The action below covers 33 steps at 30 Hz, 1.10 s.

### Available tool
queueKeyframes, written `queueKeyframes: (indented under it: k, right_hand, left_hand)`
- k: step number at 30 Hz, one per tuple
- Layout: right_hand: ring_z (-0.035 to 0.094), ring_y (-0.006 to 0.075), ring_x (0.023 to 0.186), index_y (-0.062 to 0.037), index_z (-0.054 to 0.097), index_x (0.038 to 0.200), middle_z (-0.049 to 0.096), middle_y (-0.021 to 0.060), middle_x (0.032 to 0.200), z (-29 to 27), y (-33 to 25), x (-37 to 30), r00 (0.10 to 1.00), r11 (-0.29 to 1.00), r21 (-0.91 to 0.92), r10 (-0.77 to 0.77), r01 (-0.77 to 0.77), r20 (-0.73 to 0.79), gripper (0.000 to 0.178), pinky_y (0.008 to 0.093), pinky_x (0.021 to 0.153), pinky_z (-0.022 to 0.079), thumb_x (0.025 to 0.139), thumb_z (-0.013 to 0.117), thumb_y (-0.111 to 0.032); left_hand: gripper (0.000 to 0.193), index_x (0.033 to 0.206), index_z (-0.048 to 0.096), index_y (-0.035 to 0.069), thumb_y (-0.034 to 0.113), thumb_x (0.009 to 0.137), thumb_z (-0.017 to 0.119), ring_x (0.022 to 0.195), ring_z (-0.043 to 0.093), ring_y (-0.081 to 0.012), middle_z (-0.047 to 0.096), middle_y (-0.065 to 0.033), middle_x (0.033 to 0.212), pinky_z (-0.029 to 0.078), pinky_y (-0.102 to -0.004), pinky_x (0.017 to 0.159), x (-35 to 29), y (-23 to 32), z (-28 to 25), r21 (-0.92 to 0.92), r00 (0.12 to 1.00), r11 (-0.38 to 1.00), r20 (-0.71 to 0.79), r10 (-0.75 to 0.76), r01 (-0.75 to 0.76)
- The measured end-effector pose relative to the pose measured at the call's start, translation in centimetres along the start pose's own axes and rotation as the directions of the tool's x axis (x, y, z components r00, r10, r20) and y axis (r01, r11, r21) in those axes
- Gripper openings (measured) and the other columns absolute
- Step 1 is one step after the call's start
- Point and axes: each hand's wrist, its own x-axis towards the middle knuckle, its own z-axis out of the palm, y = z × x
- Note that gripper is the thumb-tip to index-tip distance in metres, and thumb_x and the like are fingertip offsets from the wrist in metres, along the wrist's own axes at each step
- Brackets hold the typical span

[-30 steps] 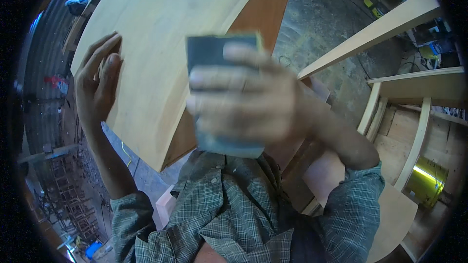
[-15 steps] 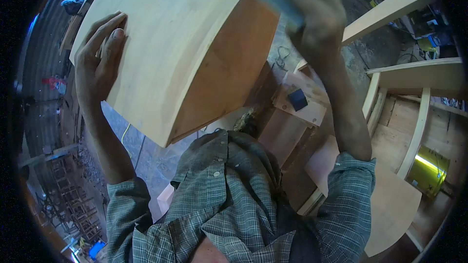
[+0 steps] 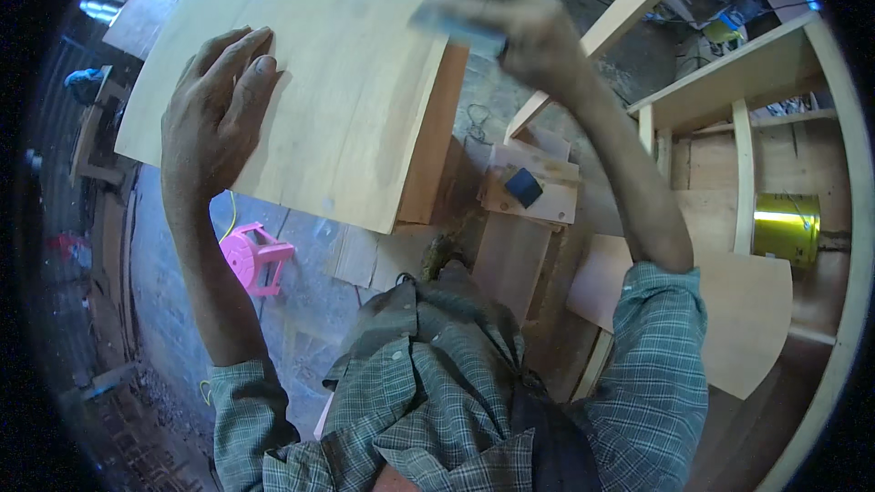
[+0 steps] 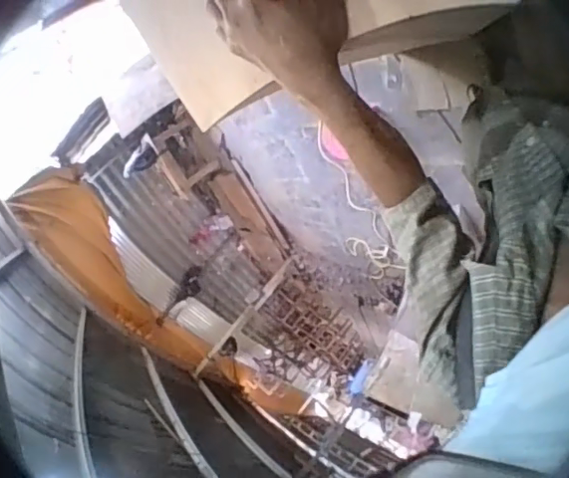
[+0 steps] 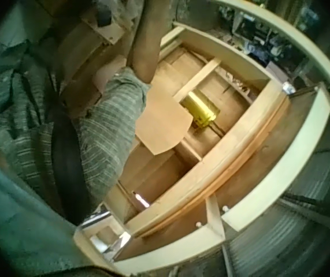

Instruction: The person sands the surface of a wooden board using a sanding block. They hold the board with one hand and rub the sanding block back and forth across the wood with the other hand, covering the entire surface area.

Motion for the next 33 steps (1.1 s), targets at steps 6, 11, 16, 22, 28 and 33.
queueKeyframes:
  k: [6, 11, 16, 22, 28, 33]
  right_hand:
    - [0.063, 0.0256, 0.112, -0.0181, 0.065, 0.122, 0.065, 0.0062, 0.124, -0.3, -4.4, -0.8, 0.983, 0.981, 0.067, -0.183, 0.184, -0.016, 0.046, 0.0394, 0.096, 0.049, 0.079, 0.063, -0.002]
    - [0.064, 0.0245, 0.109, -0.0188, 0.070, 0.114, 0.068, 0.0050, 0.117, 0.6, -3.7, -1.8, 0.980, 0.982, 0.080, -0.162, 0.171, -0.114, 0.035, 0.0399, 0.095, 0.049, 0.081, 0.063, -0.007]
    - [0.066, 0.0198, 0.106, -0.0197, 0.073, 0.104, 0.071, 0.0023, 0.106, 0.1, -5.5, -1.5, 0.965, 0.947, 0.202, -0.225, 0.250, -0.137, 0.025, 0.0402, 0.095, 0.048, 0.079, 0.069, -0.018]
    - [0.065, 0.0194, 0.109, -0.0180, 0.073, 0.099, 0.071, -0.0003, 0.105, -0.7, -5.4, -2.0, 0.957, 0.956, 0.101, -0.260, 0.274, -0.131, 0.024, 0.0412, 0.095, 0.047, 0.075, 0.071, -0.017]
    - [0.064, 0.0298, 0.111, -0.0031, 0.069, 0.110, 0.067, 0.0133, 0.114, -2.7, -0.1, -3.8, 0.967, 0.982, -0.059, -0.186, 0.178, -0.173, 0.029, 0.0437, 0.100, 0.047, 0.082, 0.060, -0.001]
    - [0.062, 0.0315, 0.111, -0.0017, 0.067, 0.113, 0.064, 0.0135, 0.118, -2.4, -3.2, -4.1, 0.923, 0.984, 0.045, -0.145, 0.172, -0.356, 0.028, 0.0454, 0.098, 0.048, 0.086, 0.057, 0.000]
  left_hand:
    - [0.034, 0.112, 0.070, 0.010, 0.034, 0.093, 0.057, 0.108, 0.063, -0.0294, 0.066, -0.0115, 0.117, 0.050, -0.0425, 0.092, -0.2, 0.0, -0.2, -0.003, 0.999, 1.000, -0.032, 0.020, -0.020]
    - [0.037, 0.116, 0.068, 0.007, 0.035, 0.094, 0.056, 0.110, 0.061, -0.0304, 0.064, -0.0126, 0.119, 0.048, -0.0411, 0.093, -0.2, 0.0, 0.1, 0.016, 0.999, 0.999, -0.007, 0.043, -0.043]
    - [0.042, 0.123, 0.064, 0.005, 0.035, 0.096, 0.054, 0.117, 0.058, -0.0306, 0.060, -0.0155, 0.127, 0.045, -0.0382, 0.098, -0.4, -1.1, -1.4, 0.036, 0.997, 0.997, 0.051, 0.064, -0.066]
    - [0.041, 0.124, 0.063, 0.005, 0.034, 0.097, 0.053, 0.117, 0.058, -0.0297, 0.058, -0.0168, 0.130, 0.045, -0.0375, 0.099, -0.3, -0.6, -0.1, 0.023, 0.998, 0.999, 0.060, 0.025, -0.026]
    - [0.039, 0.124, 0.062, 0.003, 0.031, 0.098, 0.054, 0.118, 0.058, -0.0271, 0.059, -0.0168, 0.128, 0.045, -0.0359, 0.099, 0.5, -0.8, -0.2, -0.028, 0.996, 0.999, 0.075, 0.041, -0.039]
    - [0.043, 0.125, 0.062, 0.002, 0.035, 0.098, 0.055, 0.114, 0.060, -0.0265, 0.060, -0.0152, 0.127, 0.047, -0.0351, 0.096, -0.1, -0.6, 0.0, -0.102, 0.997, 0.994, 0.064, -0.032, 0.039]
